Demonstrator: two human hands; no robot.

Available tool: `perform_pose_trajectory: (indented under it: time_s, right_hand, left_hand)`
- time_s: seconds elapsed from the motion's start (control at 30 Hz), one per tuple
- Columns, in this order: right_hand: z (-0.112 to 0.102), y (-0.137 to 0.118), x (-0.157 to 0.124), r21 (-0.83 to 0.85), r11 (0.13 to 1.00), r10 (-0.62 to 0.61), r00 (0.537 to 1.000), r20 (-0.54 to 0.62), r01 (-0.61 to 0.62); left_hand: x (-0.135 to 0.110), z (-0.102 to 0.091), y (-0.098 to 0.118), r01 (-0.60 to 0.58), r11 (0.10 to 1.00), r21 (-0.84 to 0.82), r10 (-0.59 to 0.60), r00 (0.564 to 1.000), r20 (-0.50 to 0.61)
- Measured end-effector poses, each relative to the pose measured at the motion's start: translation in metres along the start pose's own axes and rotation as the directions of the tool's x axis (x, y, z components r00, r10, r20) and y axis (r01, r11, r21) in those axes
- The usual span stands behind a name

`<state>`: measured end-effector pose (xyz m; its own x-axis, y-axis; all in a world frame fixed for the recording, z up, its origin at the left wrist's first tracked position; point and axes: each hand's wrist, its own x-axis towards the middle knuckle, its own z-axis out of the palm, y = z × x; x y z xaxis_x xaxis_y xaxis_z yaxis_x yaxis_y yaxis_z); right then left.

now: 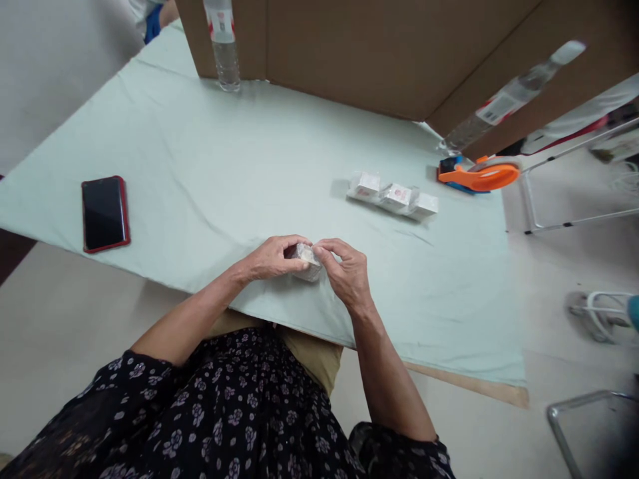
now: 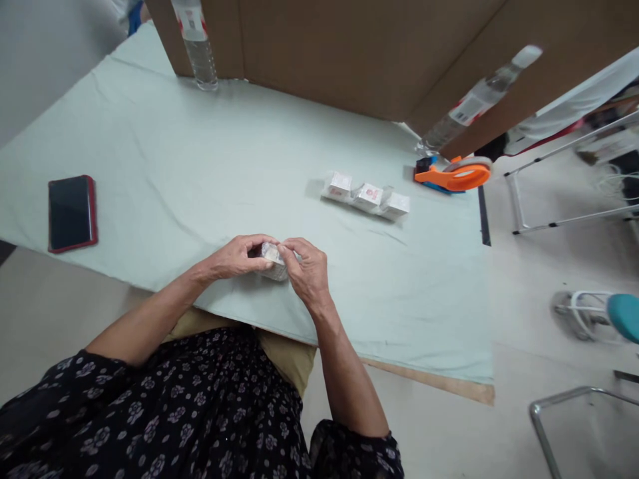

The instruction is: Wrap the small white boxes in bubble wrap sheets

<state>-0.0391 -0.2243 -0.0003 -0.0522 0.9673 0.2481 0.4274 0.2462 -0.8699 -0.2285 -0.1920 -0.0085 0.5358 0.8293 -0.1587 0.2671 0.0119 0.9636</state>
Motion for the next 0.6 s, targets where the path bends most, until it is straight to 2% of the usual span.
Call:
perform_pose_trajectory:
  time_s: [0.33,0.6]
  right_hand:
    - [-0.003,-0.003,0.007,-0.094,0.996,0.015,0.992,0.128,-0.003]
    - [-0.016,-0.006,0.018,-0.096,0.993,-0.033,0.952,0.305,0.065]
  left_hand:
    - [-0.001,0.001,-0.004,-0.009,1.0,-0.008,0.009,1.0,-0.009]
    - [-0.001,0.0,-0.003,-0.031,0.997,-0.073,0.032,0.999,0.015]
